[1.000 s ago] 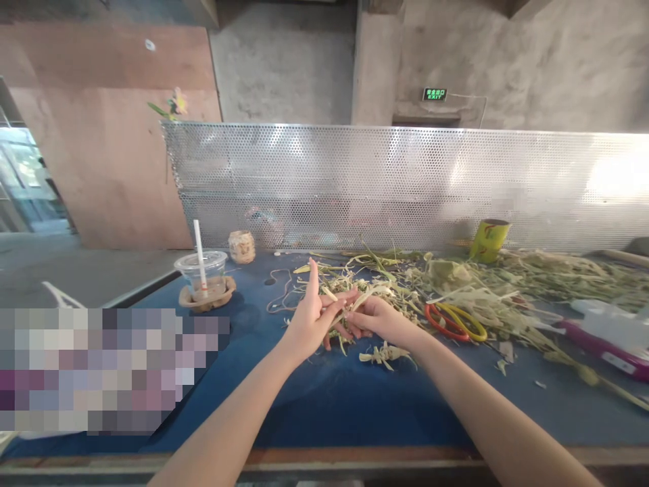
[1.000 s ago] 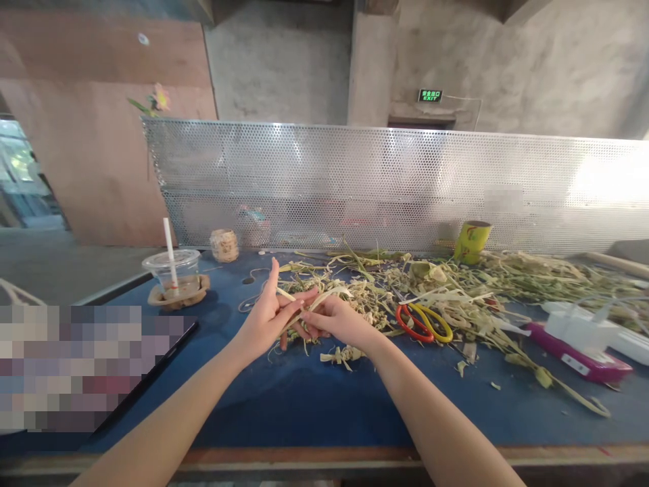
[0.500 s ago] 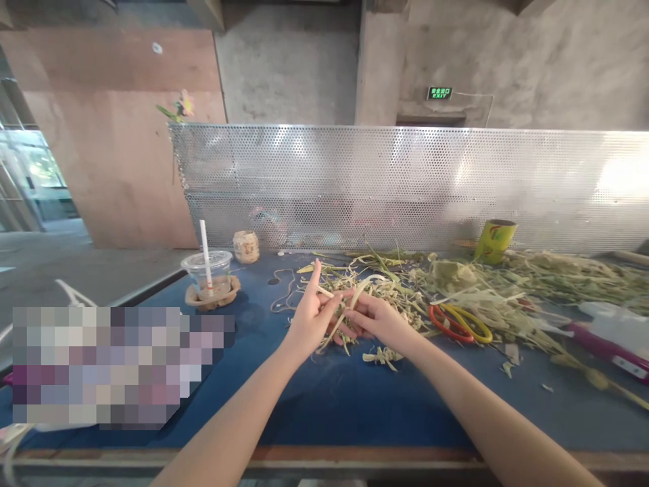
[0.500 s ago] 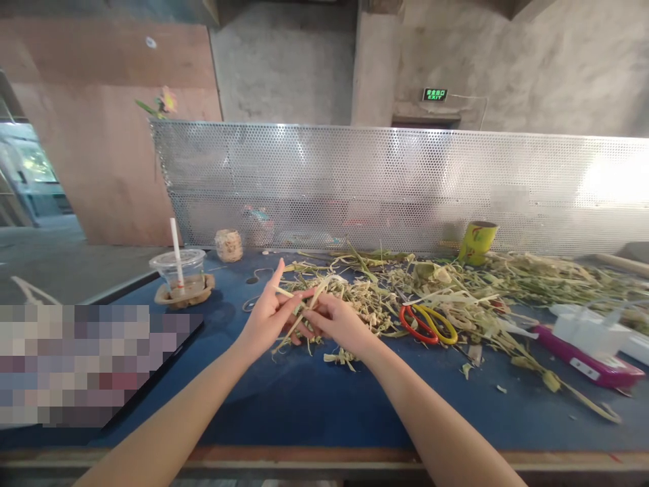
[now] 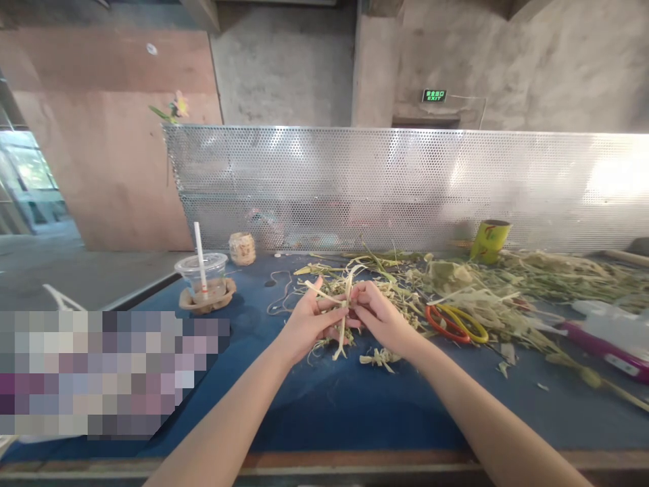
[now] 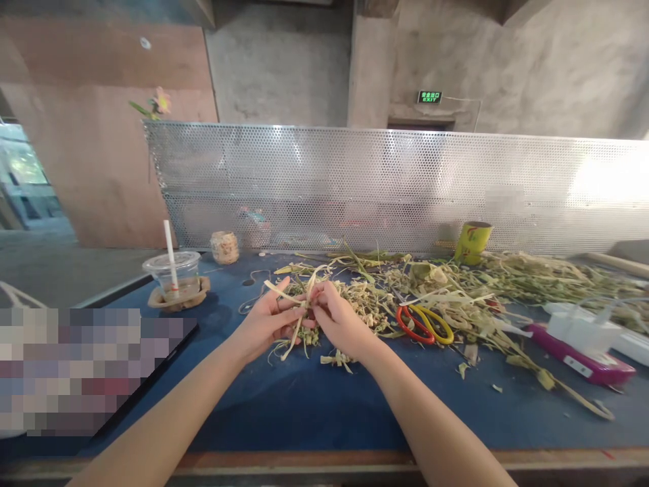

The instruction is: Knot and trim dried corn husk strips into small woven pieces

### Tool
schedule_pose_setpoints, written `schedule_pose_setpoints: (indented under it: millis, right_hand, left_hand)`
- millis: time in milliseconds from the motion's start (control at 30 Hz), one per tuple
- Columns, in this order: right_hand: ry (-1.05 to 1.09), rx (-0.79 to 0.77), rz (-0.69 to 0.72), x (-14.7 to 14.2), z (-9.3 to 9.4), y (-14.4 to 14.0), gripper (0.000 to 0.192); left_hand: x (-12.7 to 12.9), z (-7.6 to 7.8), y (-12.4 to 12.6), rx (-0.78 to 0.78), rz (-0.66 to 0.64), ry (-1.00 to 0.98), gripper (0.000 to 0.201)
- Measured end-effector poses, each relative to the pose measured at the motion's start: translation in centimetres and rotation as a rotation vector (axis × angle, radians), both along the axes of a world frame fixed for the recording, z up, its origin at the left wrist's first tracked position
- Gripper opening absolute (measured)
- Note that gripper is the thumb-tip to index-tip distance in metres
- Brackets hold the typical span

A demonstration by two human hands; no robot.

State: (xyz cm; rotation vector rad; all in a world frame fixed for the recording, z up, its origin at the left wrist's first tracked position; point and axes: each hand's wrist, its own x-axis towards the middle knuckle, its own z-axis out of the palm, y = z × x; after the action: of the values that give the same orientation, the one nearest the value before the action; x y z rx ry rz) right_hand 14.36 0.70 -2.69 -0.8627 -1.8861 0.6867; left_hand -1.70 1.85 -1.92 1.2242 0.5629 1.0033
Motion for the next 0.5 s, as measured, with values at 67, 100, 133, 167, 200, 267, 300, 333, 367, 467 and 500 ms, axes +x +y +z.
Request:
schedule_pose_setpoints:
  millis: [67,100,133,167,200,267,300,333,367,467,500]
  right_hand:
    - [0.036,-0.015,0.061,0.1,0.2,-0.3,0.017]
    - [0.056,-0.033,0.110,0.1,0.3,-0.4,0.019]
    - [0.073,-0.053,0.160,0.1,0.3,-0.5,0.020]
    - [0.089,-0.073,0.202,0.1,0.3,-0.6,0.020]
    - [0.108,-0.090,0.227,0.0,0.3,-0.6,0.019]
    - [0.169,-0.109,0.221,-0.2,0.2,-0.5,0.017]
    - [0.205,-0.117,0.194,-0.3,0.1,-0.4,0.018]
    - [0.239,-0.127,0.160,-0.4,0.1,-0.2,0.020]
    - [0.275,-0.138,0.121,-0.5,0.0,0.0,0.023]
    - [0.361,-0.249,0.019,-0.6,-0.2,0.7,0.036]
    - [0.368,-0.311,0.009,-0.5,-0.2,0.8,0.038]
  left_hand:
    - [0.0,0.1,-0.1,0.021,0.012,0.002,0.107]
    - [0.0,0.2,-0.1,0.026,0.015,0.006,0.108]
    - [-0.1,0.2,-0.1,0.028,0.019,0.010,0.108]
    - [-0.1,0.2,-0.1,0.028,0.027,0.012,0.108]
    - [-0.1,0.2,-0.1,0.026,0.041,0.012,0.108]
    - [-0.1,0.2,-0.1,0.031,0.088,0.012,0.108]
    - [-0.1,0.1,0.0,0.046,0.120,0.012,0.109]
    - [-0.1,0.1,0.1,0.071,0.152,0.017,0.110]
    - [-0.1,0.0,0.2,0.101,0.186,0.027,0.111]
    - [-0.1,-0.2,0.5,0.187,0.267,0.102,0.110]
    - [-0.1,-0.3,0.5,0.210,0.284,0.138,0.109]
